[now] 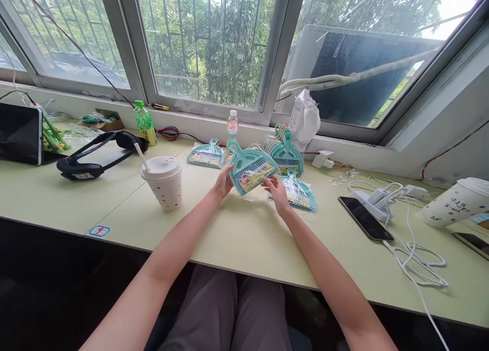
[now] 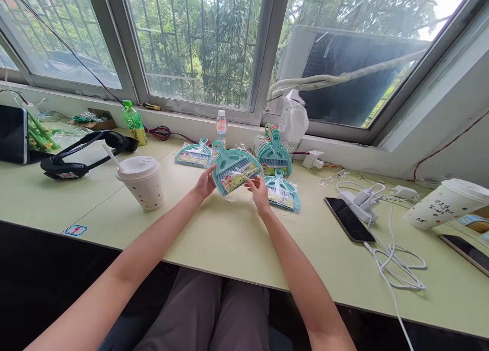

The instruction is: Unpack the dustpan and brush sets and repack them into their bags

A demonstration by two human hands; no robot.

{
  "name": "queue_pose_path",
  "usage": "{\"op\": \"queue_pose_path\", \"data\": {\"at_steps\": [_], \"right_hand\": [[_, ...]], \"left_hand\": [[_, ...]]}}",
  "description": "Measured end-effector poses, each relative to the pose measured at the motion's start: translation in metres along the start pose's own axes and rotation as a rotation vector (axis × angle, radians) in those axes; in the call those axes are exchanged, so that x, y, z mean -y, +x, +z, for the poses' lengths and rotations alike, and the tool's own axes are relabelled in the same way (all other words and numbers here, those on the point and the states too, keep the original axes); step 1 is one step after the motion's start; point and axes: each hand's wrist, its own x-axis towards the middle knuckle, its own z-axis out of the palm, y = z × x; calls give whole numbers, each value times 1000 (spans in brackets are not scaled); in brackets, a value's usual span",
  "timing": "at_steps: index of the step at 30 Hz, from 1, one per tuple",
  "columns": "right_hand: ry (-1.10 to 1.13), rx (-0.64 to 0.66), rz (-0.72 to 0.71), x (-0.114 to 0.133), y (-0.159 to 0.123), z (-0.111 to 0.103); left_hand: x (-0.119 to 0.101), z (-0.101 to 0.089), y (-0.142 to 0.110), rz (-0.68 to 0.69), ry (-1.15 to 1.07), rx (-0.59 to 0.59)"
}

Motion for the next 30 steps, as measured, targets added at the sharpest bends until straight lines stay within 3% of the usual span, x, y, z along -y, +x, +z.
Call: {"op": "queue_pose_path", "data": {"at_steps": [7, 12, 23, 30], "right_hand": [[116, 0, -48, -9, 6, -3], [228, 54, -20, -4, 0, -1], [208, 110, 15, 2, -3, 0], [153, 2, 39, 2, -2, -2]], "left_hand": [[0, 3, 1, -55, 19, 157], [5, 3, 3, -75, 36, 160], [2, -4, 3, -51, 105, 227], [7, -5, 7, -117, 89, 224]]}}
